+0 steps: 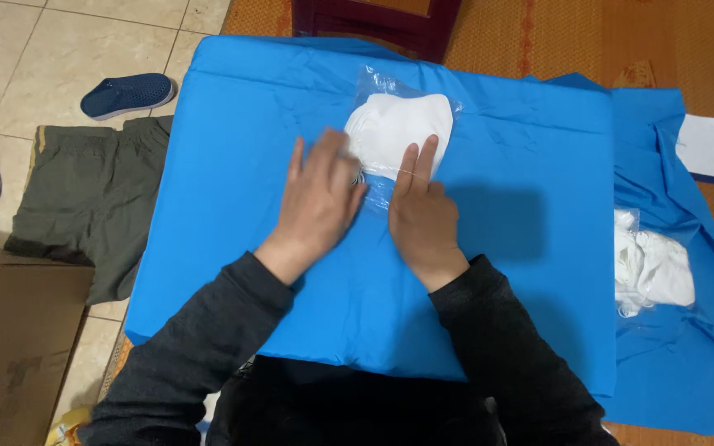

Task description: Sorting and packaging fabric face masks into plastic bags

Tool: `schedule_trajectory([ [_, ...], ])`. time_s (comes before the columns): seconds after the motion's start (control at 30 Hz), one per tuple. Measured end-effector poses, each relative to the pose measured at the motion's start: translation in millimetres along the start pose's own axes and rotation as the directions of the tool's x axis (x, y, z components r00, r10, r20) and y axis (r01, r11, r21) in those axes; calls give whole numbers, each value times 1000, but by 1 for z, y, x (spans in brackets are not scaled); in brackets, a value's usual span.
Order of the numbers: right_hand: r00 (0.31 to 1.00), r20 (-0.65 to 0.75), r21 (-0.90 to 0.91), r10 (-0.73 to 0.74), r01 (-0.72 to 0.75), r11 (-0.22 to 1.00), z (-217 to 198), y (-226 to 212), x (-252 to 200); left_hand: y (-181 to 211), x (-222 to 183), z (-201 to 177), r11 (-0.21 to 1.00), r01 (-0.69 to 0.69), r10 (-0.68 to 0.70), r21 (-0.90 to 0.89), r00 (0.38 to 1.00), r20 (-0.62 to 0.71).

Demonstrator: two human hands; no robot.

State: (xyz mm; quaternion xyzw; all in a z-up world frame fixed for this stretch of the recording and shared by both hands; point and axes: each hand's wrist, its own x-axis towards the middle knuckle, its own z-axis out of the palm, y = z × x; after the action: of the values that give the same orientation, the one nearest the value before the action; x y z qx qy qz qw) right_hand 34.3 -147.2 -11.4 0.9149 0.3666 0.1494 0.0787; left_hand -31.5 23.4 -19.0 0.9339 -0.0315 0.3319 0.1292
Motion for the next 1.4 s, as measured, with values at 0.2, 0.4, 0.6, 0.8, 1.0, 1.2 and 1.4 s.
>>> schedule_trajectory([
  [0.2,998,-36,-99,-60,56,993,0,-1,-4,-22,11,10,992,124,-117,-24,974,193],
  [0.4,993,-50,9,-108,109,994,1,2,-2,-53,0,43,995,41,-48,91,996,73],
  [0.6,904,-353,-38,-240,242,969,-24,6,-20,-37,3,12,996,2,-7,92,999,46],
  [0.8,876,-376,18,-301,331,943,-37,-22,-42,-9,1,6,1000,26,-27,7,995,97],
  [1.0,919,-281,152,-278,328,932,-40,-14,-51,-7,6,-7,996,-42,53,-79,988,142],
  [1.2,936,-199,198,-290,328,924,-40,-8,-53,-1,11,14,999,-2,6,-43,995,95],
  [1.4,922,-265,295,-283,357,886,-31,14,-64,-5,3,7,980,-189,194,-65,976,95],
])
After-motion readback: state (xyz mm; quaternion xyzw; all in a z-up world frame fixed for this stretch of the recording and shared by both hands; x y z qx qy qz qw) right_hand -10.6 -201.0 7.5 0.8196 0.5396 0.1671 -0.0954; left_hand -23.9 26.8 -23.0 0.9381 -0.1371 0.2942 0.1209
